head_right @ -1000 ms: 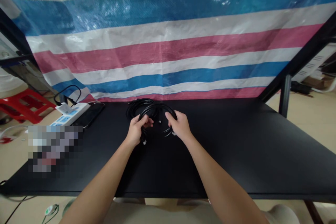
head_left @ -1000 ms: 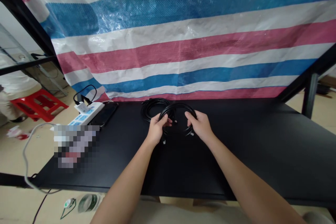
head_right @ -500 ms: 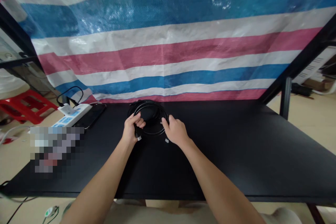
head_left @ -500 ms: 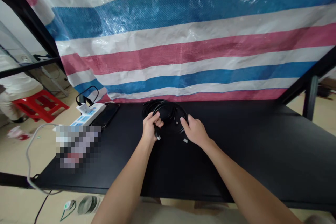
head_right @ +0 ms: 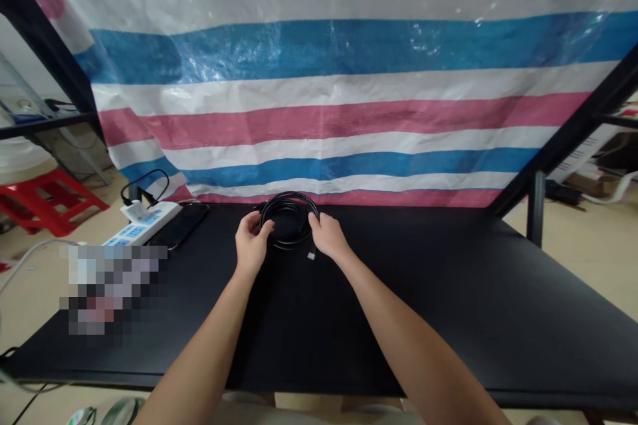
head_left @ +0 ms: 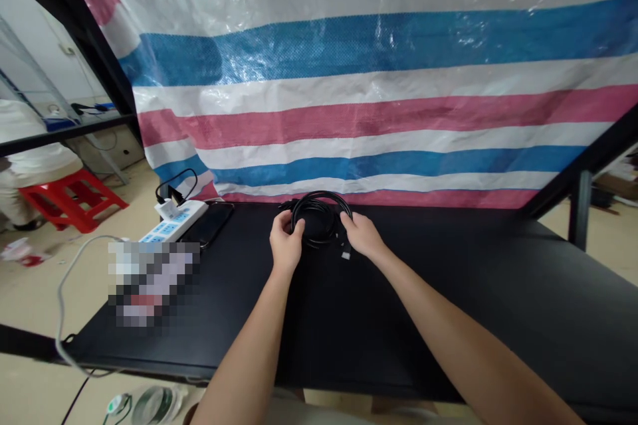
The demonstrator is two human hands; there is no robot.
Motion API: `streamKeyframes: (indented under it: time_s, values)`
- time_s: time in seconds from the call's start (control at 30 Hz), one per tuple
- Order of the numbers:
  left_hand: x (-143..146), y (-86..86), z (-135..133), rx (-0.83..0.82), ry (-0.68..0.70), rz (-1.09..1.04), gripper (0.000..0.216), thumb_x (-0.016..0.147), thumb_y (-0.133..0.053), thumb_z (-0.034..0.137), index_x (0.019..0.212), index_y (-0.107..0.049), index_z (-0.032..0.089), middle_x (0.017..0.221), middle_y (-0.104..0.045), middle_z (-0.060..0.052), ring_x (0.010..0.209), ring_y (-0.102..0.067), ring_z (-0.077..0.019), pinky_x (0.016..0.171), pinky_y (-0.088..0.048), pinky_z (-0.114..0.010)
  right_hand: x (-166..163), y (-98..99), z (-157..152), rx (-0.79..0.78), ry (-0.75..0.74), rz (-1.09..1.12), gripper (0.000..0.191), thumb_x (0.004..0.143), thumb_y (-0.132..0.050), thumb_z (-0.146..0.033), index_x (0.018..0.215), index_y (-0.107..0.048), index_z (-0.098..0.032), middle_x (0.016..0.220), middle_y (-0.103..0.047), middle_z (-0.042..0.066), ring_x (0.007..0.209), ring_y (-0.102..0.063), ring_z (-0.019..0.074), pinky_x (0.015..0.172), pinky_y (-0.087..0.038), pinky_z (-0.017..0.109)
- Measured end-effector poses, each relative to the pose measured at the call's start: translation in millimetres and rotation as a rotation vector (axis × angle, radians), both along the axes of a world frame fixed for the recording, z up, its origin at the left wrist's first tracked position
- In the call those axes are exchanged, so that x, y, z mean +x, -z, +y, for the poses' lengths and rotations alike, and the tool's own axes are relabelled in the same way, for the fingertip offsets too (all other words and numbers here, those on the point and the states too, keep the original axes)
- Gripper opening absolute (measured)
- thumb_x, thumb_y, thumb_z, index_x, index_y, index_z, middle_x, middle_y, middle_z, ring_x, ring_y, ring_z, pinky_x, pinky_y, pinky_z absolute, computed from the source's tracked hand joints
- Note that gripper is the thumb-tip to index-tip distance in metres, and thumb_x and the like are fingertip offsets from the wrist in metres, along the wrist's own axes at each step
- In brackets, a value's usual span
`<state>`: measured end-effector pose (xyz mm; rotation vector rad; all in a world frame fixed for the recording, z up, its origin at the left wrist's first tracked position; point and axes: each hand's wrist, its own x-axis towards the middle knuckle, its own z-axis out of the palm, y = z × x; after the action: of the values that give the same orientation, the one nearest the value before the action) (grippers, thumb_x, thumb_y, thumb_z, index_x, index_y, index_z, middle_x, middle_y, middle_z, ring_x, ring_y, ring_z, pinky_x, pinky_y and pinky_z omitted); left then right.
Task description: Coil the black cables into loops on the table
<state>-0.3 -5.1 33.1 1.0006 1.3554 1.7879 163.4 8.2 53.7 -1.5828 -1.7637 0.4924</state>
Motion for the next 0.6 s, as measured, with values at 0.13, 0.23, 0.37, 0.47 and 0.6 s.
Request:
streamKeyframes:
  time_s: [0.13, 0.23, 0.37, 0.47, 0.6]
  values:
    - [-13, 2.0, 2, -0.04, -0.097, 0.165, 0.032, 0.066, -0.067, 0.011, 0.097, -0.061, 0.02, 0.102, -0.07, -0.008, 0.1, -0.066, -0.0219, 0.093, -0.049, -0.035, -26, -22.1, 19, -0.122, 0.028, -0.191, 0.035, 0.091, -0.037, -0.033, 0.059, -0.046, -0.023, 0.076, -0.067, 0.013, 0.081, -0.065, 0.0263, 0.067, -0.042, 0.032]
    - [-19, 6.4, 2, -0.08, -0.116, 0.322, 0.036, 0.067, -0.065, 0.011, 0.102, -0.062, 0.021, 0.107, -0.069, -0.01, 0.105, -0.064, -0.0248, 0.096, -0.047, -0.038, -41, -28.5, 29, -0.179, 0.04, -0.27, 0.033, 0.092, -0.037, -0.031, 0.068, -0.057, -0.02, 0.086, -0.069, 0.016, 0.088, -0.066, 0.0283, 0.068, -0.043, 0.033]
    - [-20, 12.8, 3, -0.191, -0.14, 0.554, 0.04, 0.067, -0.065, 0.015, 0.108, -0.063, 0.016, 0.123, -0.061, -0.019, 0.12, -0.055, -0.0328, 0.102, -0.041, -0.045, -48, -23.9, 35, -0.24, 0.081, -0.311, 0.026, 0.089, -0.047, -0.032, 0.08, -0.064, -0.016, 0.091, -0.069, 0.02, 0.087, -0.066, 0.0311, 0.065, -0.044, 0.035]
    - [-17, 12.2, 1, -0.336, -0.143, 0.707, 0.041, 0.073, -0.062, 0.022, 0.113, -0.062, 0.013, 0.134, -0.052, -0.023, 0.126, -0.048, -0.0352, 0.103, -0.04, -0.047, -46, -14.8, 33, -0.235, 0.17, -0.377, 0.028, 0.086, -0.054, -0.033, 0.104, -0.062, -0.013, 0.095, -0.068, 0.02, 0.088, -0.065, 0.0305, 0.067, -0.045, 0.036]
    - [-12, 5.3, -2, -0.464, -0.138, 0.87, 0.044, 0.079, -0.055, 0.025, 0.12, -0.06, 0.009, 0.138, -0.048, -0.023, 0.129, -0.046, -0.0329, 0.105, -0.038, -0.043, -40, -0.5, 25, 0.104, 0.093, -0.519, 0.028, 0.09, -0.05, -0.032, 0.111, -0.061, -0.019, 0.103, -0.065, 0.015, 0.097, -0.061, 0.0268, 0.076, -0.044, 0.036]
